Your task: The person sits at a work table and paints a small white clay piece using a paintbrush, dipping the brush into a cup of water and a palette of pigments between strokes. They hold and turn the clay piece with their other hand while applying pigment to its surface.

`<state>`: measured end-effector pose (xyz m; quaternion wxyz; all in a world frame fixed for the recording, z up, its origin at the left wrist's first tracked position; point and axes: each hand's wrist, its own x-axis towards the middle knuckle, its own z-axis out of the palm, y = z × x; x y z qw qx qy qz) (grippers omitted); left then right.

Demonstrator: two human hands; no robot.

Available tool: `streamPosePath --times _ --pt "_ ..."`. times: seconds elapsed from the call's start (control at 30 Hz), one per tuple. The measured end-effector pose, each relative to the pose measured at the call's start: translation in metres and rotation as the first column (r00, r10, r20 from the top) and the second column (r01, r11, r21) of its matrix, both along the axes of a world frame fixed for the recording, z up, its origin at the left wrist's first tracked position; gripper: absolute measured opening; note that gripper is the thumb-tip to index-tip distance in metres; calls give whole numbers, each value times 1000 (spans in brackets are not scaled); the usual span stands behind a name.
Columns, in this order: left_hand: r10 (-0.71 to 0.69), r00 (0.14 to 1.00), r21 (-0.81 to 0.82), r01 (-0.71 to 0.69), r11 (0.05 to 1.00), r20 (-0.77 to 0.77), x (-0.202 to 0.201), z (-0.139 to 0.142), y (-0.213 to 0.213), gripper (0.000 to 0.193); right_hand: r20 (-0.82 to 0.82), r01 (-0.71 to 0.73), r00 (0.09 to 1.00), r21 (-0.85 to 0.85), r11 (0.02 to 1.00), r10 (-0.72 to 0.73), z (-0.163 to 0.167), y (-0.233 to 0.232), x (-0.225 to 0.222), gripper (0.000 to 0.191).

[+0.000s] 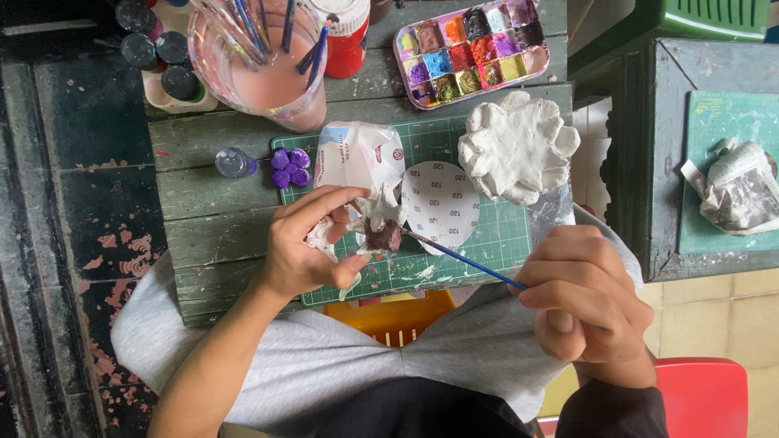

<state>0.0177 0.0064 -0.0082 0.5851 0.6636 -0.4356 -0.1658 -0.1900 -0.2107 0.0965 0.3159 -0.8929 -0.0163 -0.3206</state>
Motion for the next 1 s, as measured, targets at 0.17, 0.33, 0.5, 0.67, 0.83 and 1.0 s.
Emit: streamPosePath --times 0.17,0.33,0.5,0.67,0.83,1.0 --pt "17 999 -14 -16 1000 35 0 0 -1 63 22 -28 999 11 1000 28 -1 -2 1 27" --pt "20 1000 0 -20 1000 11 0 0 0 63 38 -46 998 21 999 46 -3 -5 3 28" --pt "26 1000 -9 -25 1000 9 -1 -1 -1 63 59 -41 998 35 999 39 -2 -4 4 28" --pt "26 1000 -9 -26 1000 8 -1 -1 0 63 6 -43 999 99 994 42 4 0 3 33" --pt "31 999 -2 -31 1000 -6 -1 0 0 62 -3 -31 1000 26 999 31 10 1 7 35" --pt "28 1000 -11 -28 1000 3 -1 -3 1 62 9 -37 999 20 999 37 10 2 9 32"
